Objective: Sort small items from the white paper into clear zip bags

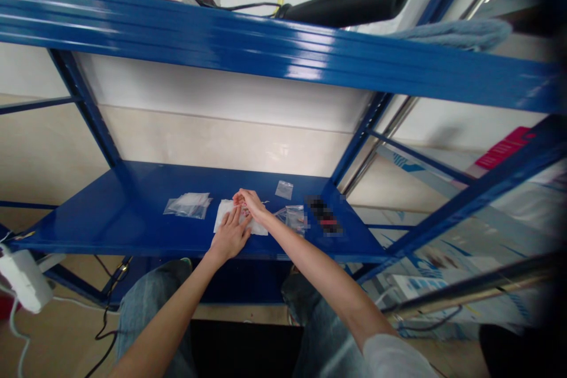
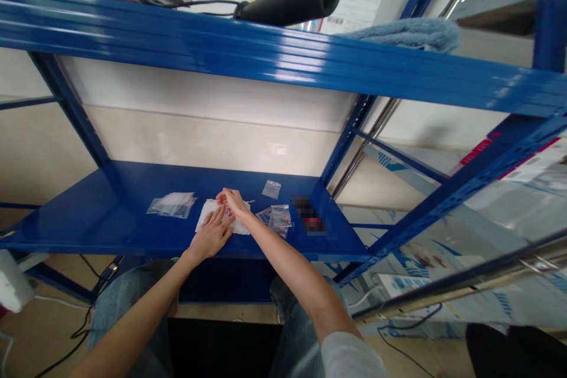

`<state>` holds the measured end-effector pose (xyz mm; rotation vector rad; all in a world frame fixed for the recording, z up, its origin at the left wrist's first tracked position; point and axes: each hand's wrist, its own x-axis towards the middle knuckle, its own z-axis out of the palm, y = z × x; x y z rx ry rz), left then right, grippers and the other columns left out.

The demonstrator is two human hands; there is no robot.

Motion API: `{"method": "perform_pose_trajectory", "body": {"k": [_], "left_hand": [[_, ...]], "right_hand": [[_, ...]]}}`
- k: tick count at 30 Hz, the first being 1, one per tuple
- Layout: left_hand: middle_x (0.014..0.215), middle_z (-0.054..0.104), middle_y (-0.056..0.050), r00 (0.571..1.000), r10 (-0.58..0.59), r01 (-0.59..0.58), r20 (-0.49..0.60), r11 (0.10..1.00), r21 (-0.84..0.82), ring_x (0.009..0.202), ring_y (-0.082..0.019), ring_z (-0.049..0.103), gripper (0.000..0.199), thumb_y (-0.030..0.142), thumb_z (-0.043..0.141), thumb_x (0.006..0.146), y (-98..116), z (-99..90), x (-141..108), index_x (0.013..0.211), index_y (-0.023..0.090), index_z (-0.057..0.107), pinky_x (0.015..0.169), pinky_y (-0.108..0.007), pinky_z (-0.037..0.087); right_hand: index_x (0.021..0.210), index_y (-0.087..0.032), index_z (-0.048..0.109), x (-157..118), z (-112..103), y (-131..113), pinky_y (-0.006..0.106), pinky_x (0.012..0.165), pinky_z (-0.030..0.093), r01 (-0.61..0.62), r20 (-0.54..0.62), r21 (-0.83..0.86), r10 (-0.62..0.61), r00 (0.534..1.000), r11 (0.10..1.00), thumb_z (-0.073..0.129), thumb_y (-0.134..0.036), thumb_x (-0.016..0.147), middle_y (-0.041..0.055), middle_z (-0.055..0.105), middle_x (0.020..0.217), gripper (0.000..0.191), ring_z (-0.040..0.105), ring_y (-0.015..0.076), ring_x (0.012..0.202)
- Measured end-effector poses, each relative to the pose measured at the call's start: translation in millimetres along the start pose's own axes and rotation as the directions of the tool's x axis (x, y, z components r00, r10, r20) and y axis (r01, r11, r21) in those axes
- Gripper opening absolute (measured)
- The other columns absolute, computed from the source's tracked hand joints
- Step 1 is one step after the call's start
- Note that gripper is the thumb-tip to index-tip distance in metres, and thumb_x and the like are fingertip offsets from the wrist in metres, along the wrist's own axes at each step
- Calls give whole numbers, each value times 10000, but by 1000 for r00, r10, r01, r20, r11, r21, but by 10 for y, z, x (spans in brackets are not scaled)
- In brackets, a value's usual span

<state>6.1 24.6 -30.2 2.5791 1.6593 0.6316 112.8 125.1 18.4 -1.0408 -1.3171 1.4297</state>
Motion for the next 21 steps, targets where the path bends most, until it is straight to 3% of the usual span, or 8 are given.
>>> {"method": "perform_pose_trajectory", "body": {"k": [7, 13, 18, 21], "left_hand": [[1593, 373, -136, 1000, -14, 14, -11, 1000, 20, 1514, -300, 247, 553, 427, 358, 1010, -2, 28, 3, 1516, 214, 420, 1217, -518, 210], [1583, 399, -112, 1000, -11, 11, -15, 1000, 0, 1507, -307, 264, 541, 425, 373, 1005, -11, 0, 0, 1519, 258, 408, 1208, -527, 220], [1589, 377, -136, 999, -30, 29, -18, 999, -33, 1500, -325, 270, 539, 401, 401, 996, 27, -83, -16, 1509, 238, 412, 1190, -537, 236], [1533, 456, -114, 997, -29, 24, -73, 997, -68, 1449, -311, 354, 513, 345, 427, 984, 53, -150, -52, 1489, 256, 432, 1168, -510, 288]], "right_hand": [[668, -163, 679, -50, 36, -44, 207, 605, 476, 44, 13, -42, -44, 999, 998, 476, -332, 952, 46, 675, 670, 388, 619, 129, 629], [701, -167, 694, -180, -14, -145, 206, 623, 475, 103, -10, -28, -103, 995, 994, 514, -302, 929, 35, 668, 668, 321, 608, 130, 635], [800, -192, 722, -405, -159, -133, 231, 700, 487, 222, 80, -146, -212, 974, 964, 554, -255, 896, 19, 686, 736, 203, 633, 153, 728], [831, -205, 726, -551, -366, -158, 245, 721, 486, 262, 38, -183, -259, 965, 948, 577, -279, 885, 19, 688, 755, 175, 629, 166, 754]]}}
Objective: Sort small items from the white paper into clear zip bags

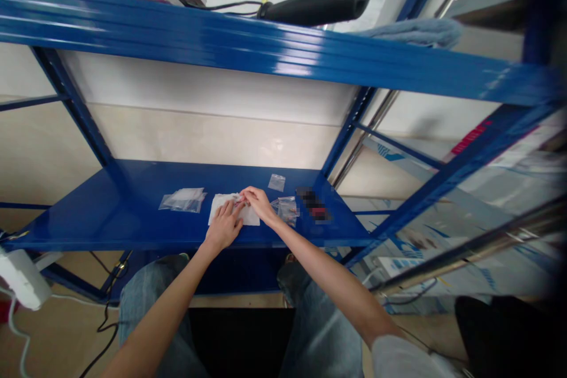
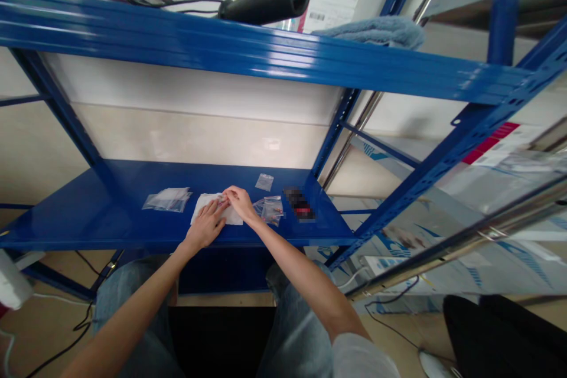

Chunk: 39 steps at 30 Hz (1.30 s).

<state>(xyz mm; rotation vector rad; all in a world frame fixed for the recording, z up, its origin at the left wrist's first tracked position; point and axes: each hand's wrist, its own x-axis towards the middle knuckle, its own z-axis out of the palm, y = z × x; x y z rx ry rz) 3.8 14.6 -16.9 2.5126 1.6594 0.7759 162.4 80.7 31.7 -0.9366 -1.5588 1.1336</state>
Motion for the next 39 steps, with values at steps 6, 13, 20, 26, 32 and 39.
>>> {"method": "perform_pose_trajectory", "body": {"k": [6, 13, 20, 26, 32, 39], "left_hand": [[1336, 591, -145, 992, -82, 71, -98, 992, -107, 1259, -268, 525, 412, 263, 407, 978, -183, -98, 236, 1341, 166, 576, 1104, -430, 392], [1321, 639, -103, 992, -20, 33, 122, 994, -105, 1236, -239, 552, 409, 128, 478, 883, -445, -63, 944, 1232, 182, 685, 1065, -356, 421], [1087, 696, -117, 993, 3, 6, 117, 997, -77, 1085, -268, 578, 257, 182, 530, 892, -503, -2, 1041, 921, 203, 785, 951, -365, 438], [1038, 698, -95, 997, -28, 34, 76, 996, -79, 1041, -261, 584, 207, 223, 582, 871, -567, 5, 1005, 898, 217, 787, 906, -347, 433], [1026, 701, -95, 998, -27, 31, 64, 997, -71, 1009, -252, 590, 222, 240, 563, 891, -582, -36, 967, 875, 210, 782, 865, -327, 435], [1003, 703, -91, 999, 13, -10, 33, 996, -93, 1005, -239, 588, 219, 233, 561, 897, -581, -39, 968, 866, 202, 775, 892, -331, 430]], "right_hand": [[764, -205, 721, -105, -690, -66, 256, 697, 460, 28, -262, -112, -57, 963, 993, 591, -243, 846, 18, 655, 692, 159, 597, 174, 701], [765, -201, 719, -214, -1022, -47, 256, 669, 456, 56, -279, -230, -121, 953, 971, 549, -266, 865, 24, 672, 700, 208, 614, 171, 685], [794, -210, 724, -506, -1249, -80, 284, 714, 473, 84, -289, -285, -169, 942, 955, 554, -275, 864, 41, 705, 790, 196, 638, 192, 733], [781, -203, 726, -586, -1368, 7, 268, 626, 436, 37, -303, -326, -141, 942, 945, 536, -271, 861, 41, 683, 738, 218, 595, 193, 687], [788, -223, 734, -603, -1360, 102, 279, 700, 425, 63, -226, -482, -193, 955, 874, 565, -167, 816, 33, 711, 823, 180, 597, 199, 747], [881, -233, 736, -278, -1109, 155, 279, 782, 455, 95, -147, -645, -245, 958, 759, 556, -65, 795, 17, 690, 829, 261, 605, 177, 756]]}}
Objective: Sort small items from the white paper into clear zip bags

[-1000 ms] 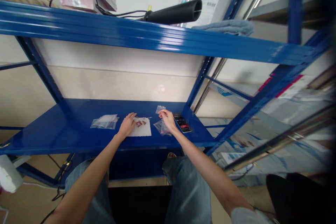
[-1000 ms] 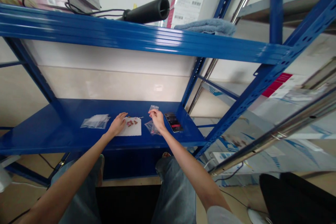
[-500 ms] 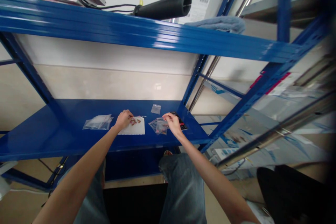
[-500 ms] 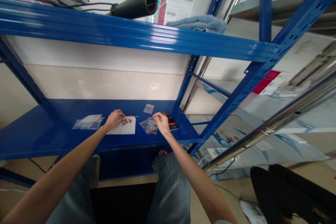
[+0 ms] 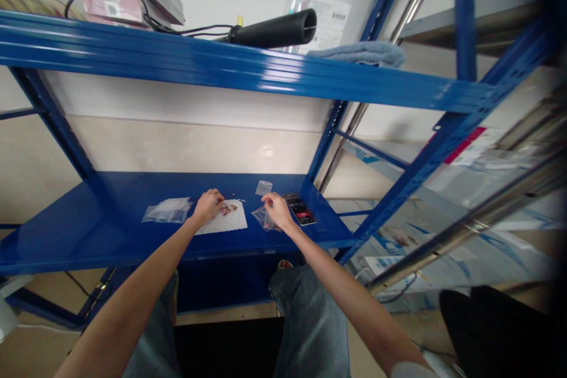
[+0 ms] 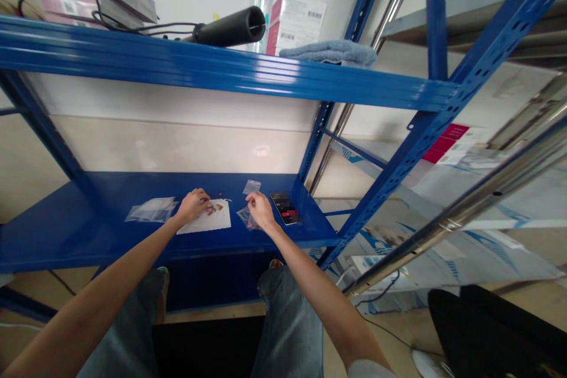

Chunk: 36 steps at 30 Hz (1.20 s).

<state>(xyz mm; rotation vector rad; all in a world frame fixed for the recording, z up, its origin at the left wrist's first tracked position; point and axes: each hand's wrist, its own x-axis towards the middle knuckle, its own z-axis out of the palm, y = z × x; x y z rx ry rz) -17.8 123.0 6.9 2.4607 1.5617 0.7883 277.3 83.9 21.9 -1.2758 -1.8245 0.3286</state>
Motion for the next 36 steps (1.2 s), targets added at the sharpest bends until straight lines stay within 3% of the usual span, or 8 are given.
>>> {"method": "perform_pose_trajectory", "body": {"k": [7, 13, 19, 27, 31, 36], "left_hand": [[963, 710, -85, 998, 7, -10, -59, 999, -39, 955, -229, 613, 199, 164, 574, 876, -61, 97, 6, 896, 195, 769, 865, -326, 451], [940, 707, -86, 992, 43, -53, -117, 995, -87, 939, -227, 618, 198, 143, 583, 878, -87, 127, -16, 914, 191, 772, 854, -336, 457], [908, 713, -77, 985, 20, -49, -169, 984, -170, 919, -222, 623, 172, 136, 605, 863, -138, 126, -12, 863, 193, 768, 848, -343, 471], [895, 713, -70, 957, -114, 32, -267, 956, -292, 807, -190, 649, 128, 135, 642, 827, -249, 126, -20, 889, 174, 747, 787, -311, 510], [900, 721, -74, 942, -106, 12, -317, 959, -283, 805, -191, 658, 133, 141, 622, 842, -175, 80, -54, 894, 176, 740, 788, -316, 515], [897, 732, -70, 961, -52, -16, -273, 971, -240, 856, -212, 664, 139, 148, 625, 838, -40, -18, -202, 886, 188, 749, 828, -330, 505]], "right_hand": [[1202, -200, 695, 777, 798, -54, 254, 868, 460, 37, 277, -240, 32, 960, 970, 540, -82, 892, 61, 719, 1008, 366, 646, 167, 937], [931, -178, 748, 1080, 1162, 44, 255, 819, 452, 75, 333, -282, 24, 943, 956, 637, -59, 814, 75, 731, 953, 201, 653, 189, 912], [906, -155, 724, 1053, 1197, 108, 241, 779, 434, 62, 353, -305, 52, 934, 950, 552, 8, 800, 89, 738, 942, 259, 644, 175, 880], [884, -145, 702, 992, 1085, 54, 250, 723, 427, -21, 375, -353, 162, 913, 935, 576, -26, 816, 117, 735, 927, 187, 654, 190, 849], [885, -149, 683, 925, 990, -15, 261, 687, 421, -18, 351, -364, 155, 923, 931, 579, -34, 826, 129, 730, 899, 165, 656, 201, 803], [957, -152, 648, 819, 863, -141, 261, 692, 418, 5, 306, -311, 95, 947, 950, 549, -20, 815, 108, 714, 895, 218, 645, 199, 816]]}}
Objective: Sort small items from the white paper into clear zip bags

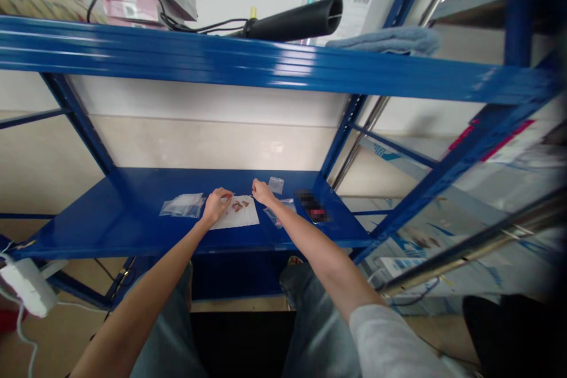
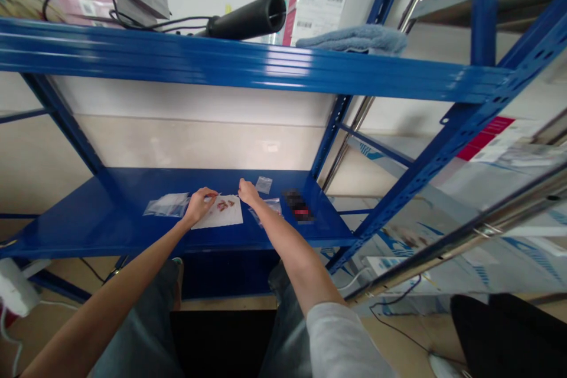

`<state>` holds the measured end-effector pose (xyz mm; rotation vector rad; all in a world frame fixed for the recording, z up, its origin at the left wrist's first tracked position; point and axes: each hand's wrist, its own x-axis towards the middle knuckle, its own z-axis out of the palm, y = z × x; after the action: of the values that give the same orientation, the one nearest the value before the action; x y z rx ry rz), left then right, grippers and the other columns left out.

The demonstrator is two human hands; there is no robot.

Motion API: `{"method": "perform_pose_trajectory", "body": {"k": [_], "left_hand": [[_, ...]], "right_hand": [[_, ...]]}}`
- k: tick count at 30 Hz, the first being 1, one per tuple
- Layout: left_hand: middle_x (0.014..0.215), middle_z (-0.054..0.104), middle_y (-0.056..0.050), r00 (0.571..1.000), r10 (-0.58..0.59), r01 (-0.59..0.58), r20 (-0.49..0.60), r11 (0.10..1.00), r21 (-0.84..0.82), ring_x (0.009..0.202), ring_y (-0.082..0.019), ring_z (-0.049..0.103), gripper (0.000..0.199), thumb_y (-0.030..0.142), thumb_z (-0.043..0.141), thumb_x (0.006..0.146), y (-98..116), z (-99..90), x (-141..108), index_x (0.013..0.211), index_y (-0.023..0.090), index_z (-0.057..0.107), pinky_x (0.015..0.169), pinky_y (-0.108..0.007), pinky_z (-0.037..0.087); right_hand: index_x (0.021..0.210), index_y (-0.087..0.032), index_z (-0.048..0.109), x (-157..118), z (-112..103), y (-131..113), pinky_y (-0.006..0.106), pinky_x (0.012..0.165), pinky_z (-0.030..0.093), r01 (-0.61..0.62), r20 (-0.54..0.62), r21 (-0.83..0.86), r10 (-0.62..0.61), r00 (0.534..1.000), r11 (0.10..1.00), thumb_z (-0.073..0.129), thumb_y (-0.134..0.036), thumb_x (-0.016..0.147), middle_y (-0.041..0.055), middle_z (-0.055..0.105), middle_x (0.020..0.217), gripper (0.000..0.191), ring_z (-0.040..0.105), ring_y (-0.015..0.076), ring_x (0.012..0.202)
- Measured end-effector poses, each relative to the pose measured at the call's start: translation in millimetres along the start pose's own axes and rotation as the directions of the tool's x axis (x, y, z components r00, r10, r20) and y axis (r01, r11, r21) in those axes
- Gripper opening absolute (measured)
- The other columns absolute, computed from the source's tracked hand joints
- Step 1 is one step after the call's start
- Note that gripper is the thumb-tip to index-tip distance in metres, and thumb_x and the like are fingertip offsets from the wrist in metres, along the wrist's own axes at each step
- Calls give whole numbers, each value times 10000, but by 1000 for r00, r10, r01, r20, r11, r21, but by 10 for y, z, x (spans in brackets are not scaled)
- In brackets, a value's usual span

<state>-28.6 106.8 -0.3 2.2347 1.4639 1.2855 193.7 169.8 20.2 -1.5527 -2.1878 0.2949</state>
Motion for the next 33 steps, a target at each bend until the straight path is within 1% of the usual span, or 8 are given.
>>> {"method": "perform_pose_trajectory", "body": {"k": [6, 9, 11, 14, 20, 24, 28, 33], "left_hand": [[875, 729, -60, 996, -45, 39, 80, 996, 80, 889, -233, 644, 134, 147, 656, 795, 19, -157, -226, 891, 203, 732, 842, -331, 488], [856, 721, -53, 992, -93, 84, 79, 990, 116, 862, -222, 641, 148, 152, 667, 780, -11, -202, -291, 914, 201, 706, 814, -318, 488], [830, 713, -50, 990, -117, 107, 75, 986, 131, 844, -218, 639, 118, 158, 666, 773, -26, -219, -313, 880, 199, 695, 796, -312, 488], [798, 708, -54, 988, -136, 126, 69, 982, 139, 833, -224, 639, 57, 168, 656, 769, -35, -224, -326, 800, 201, 690, 783, -314, 487], [788, 725, -63, 986, -157, 151, 56, 983, 103, 798, -219, 656, 62, 199, 647, 770, -23, -217, -312, 751, 194, 705, 772, -310, 494], [801, 734, -86, 987, -152, 149, 52, 987, 51, 803, -225, 668, 186, 246, 591, 845, 26, -262, -336, 723, 185, 716, 783, -316, 498], [888, 736, -95, 987, -157, 158, 21, 987, -10, 843, -222, 675, 269, 264, 492, 924, 117, -298, -458, 815, 169, 718, 798, -322, 503], [1025, 719, -112, 988, -155, 156, 8, 985, -76, 918, -211, 675, 224, 222, 476, 932, 282, -318, -653, 973, 161, 688, 821, -323, 517]], "right_hand": [[938, -181, 642, -246, -38, -243, 212, 684, 430, 144, -1, 171, -146, 989, 975, 569, -57, 795, 6, 692, 820, 203, 633, 140, 762], [869, -172, 660, -376, -5, -335, 199, 665, 433, 187, 5, 258, -195, 981, 948, 613, -69, 768, -1, 698, 786, 151, 637, 130, 731], [819, -164, 672, -438, 22, -379, 202, 662, 441, 188, 3, 287, -197, 980, 939, 636, -80, 764, 8, 710, 770, 107, 648, 136, 725], [782, -164, 692, -487, 68, -445, 214, 669, 461, 174, -1, 306, -183, 983, 936, 660, -99, 770, 24, 731, 759, 74, 670, 152, 724], [795, -189, 743, -501, 187, -566, 230, 717, 494, 154, 14, 314, -167, 986, 937, 675, -142, 801, 36, 764, 802, 82, 700, 171, 775], [819, -196, 767, -491, 237, -574, 229, 739, 496, 139, 32, 313, -156, 987, 940, 666, -164, 822, 38, 770, 820, 107, 703, 174, 800], [836, -188, 774, -486, 270, -591, 235, 744, 486, 159, 35, 312, -179, 983, 937, 644, -152, 836, 38, 763, 821, 134, 690, 175, 788], [889, -175, 750, -544, 221, -657, 238, 788, 466, 212, -45, 250, -208, 977, 945, 630, -129, 843, 48, 727, 875, 136, 657, 166, 818]]}}
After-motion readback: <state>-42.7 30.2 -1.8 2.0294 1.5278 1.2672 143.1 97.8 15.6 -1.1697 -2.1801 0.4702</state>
